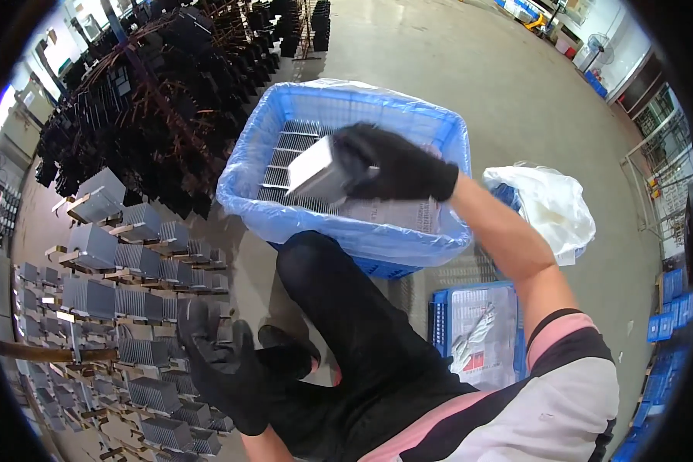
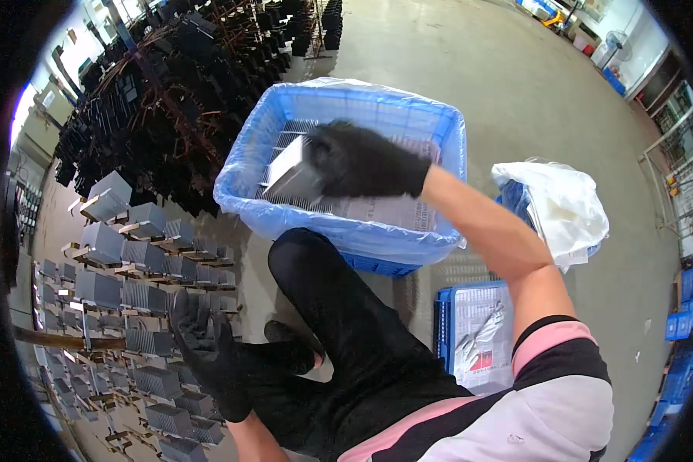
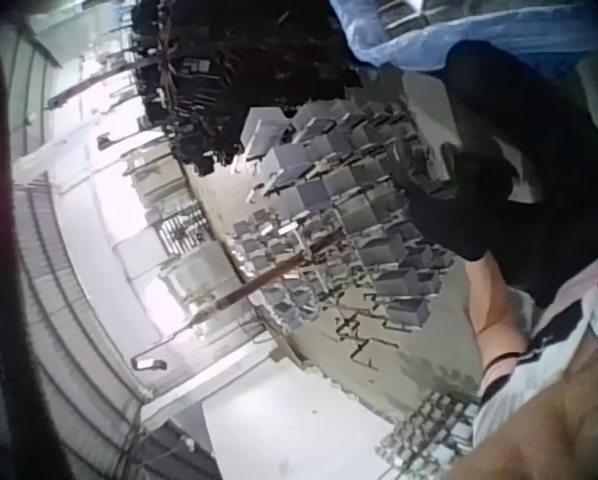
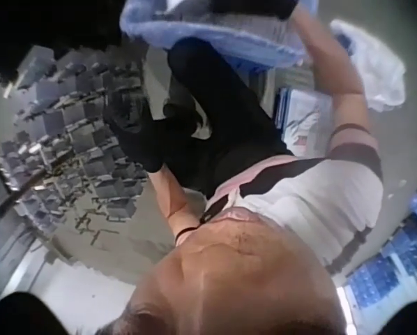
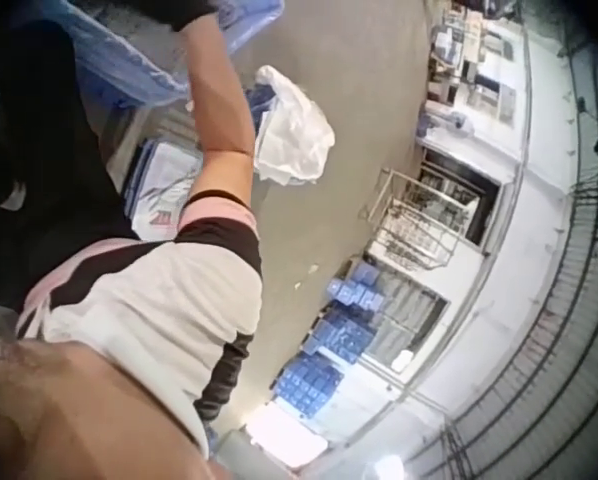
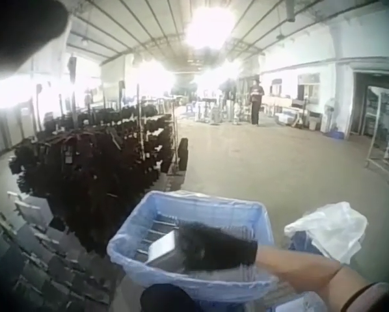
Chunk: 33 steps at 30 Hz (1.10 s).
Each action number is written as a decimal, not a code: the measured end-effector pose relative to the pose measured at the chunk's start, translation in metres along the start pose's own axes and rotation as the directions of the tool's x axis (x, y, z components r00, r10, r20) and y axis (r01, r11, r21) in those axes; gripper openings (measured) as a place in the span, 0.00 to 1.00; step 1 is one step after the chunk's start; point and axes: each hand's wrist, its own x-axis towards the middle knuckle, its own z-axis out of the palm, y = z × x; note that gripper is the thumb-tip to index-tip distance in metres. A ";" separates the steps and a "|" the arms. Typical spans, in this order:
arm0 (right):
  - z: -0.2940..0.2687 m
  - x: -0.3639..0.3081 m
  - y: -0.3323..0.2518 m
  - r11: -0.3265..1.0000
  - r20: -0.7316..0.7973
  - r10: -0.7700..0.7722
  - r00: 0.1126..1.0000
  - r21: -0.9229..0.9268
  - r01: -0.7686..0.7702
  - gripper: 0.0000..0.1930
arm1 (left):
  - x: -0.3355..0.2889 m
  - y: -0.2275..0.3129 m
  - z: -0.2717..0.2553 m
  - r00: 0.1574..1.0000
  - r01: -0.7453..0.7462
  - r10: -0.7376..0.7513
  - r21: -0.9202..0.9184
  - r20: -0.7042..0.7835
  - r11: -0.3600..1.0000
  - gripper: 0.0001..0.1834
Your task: Packing small metal components from a storage rack into a plastic crate.
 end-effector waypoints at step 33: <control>0.107 -0.020 0.123 0.817 0.359 0.422 0.833 -0.549 -0.178 0.18 | -0.051 -0.059 -0.093 0.964 -0.267 0.204 0.658 0.173 0.704 0.17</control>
